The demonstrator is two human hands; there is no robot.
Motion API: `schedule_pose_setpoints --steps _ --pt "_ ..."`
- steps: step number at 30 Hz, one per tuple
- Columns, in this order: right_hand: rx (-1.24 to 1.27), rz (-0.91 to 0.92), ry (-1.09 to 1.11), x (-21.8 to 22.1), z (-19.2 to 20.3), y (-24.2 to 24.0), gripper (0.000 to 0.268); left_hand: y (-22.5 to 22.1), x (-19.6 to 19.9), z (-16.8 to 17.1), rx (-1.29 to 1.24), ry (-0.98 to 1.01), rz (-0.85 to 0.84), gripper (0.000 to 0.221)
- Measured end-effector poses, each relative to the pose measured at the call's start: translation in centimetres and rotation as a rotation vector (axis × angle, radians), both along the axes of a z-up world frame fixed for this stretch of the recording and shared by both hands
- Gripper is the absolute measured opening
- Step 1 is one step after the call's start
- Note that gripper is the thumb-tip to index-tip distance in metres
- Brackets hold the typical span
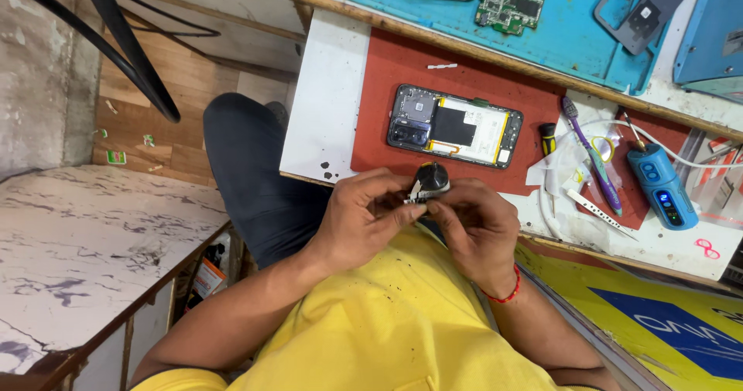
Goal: The person uses a blue electric screwdriver to remove screws from a gray phone back cover. They then place the cover aside and use a small white tool to manipulate components on the disassembled phone body lying on the table.
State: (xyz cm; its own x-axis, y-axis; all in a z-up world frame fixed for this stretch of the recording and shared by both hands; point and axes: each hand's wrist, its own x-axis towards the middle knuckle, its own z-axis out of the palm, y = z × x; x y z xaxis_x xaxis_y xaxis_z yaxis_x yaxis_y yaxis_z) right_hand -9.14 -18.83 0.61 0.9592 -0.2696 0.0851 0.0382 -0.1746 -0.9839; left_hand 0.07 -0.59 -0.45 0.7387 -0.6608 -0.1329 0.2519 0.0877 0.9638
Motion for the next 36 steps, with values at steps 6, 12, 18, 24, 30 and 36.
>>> schedule_pose_setpoints --steps 6,12,18,24,30,36 --pt "-0.492 0.253 -0.114 2.0 2.4 -2.7 0.032 -1.1 2.5 -0.6 -0.165 0.562 0.003 0.038" --pt "-0.545 0.28 -0.028 2.4 2.6 -4.0 0.03 -1.8 2.6 0.5 -0.137 0.447 -0.082 0.042" --pt "-0.215 0.15 -0.098 1.2 1.0 -2.5 0.026 -1.8 1.0 -0.6 -0.157 0.14 0.004 0.029" --pt "0.426 -0.112 -0.258 1.1 -1.2 2.2 0.059 -4.8 -1.6 -2.2 -0.357 0.326 0.144 0.023" --pt "0.085 -0.051 -0.09 2.2 0.9 1.4 0.041 -4.0 -1.1 -1.2 -0.123 0.06 0.08 0.026" --pt "-0.308 -0.053 0.15 8.1 2.6 -1.3 0.036 0.0 1.8 0.3 0.13 -0.59 0.242 0.025"
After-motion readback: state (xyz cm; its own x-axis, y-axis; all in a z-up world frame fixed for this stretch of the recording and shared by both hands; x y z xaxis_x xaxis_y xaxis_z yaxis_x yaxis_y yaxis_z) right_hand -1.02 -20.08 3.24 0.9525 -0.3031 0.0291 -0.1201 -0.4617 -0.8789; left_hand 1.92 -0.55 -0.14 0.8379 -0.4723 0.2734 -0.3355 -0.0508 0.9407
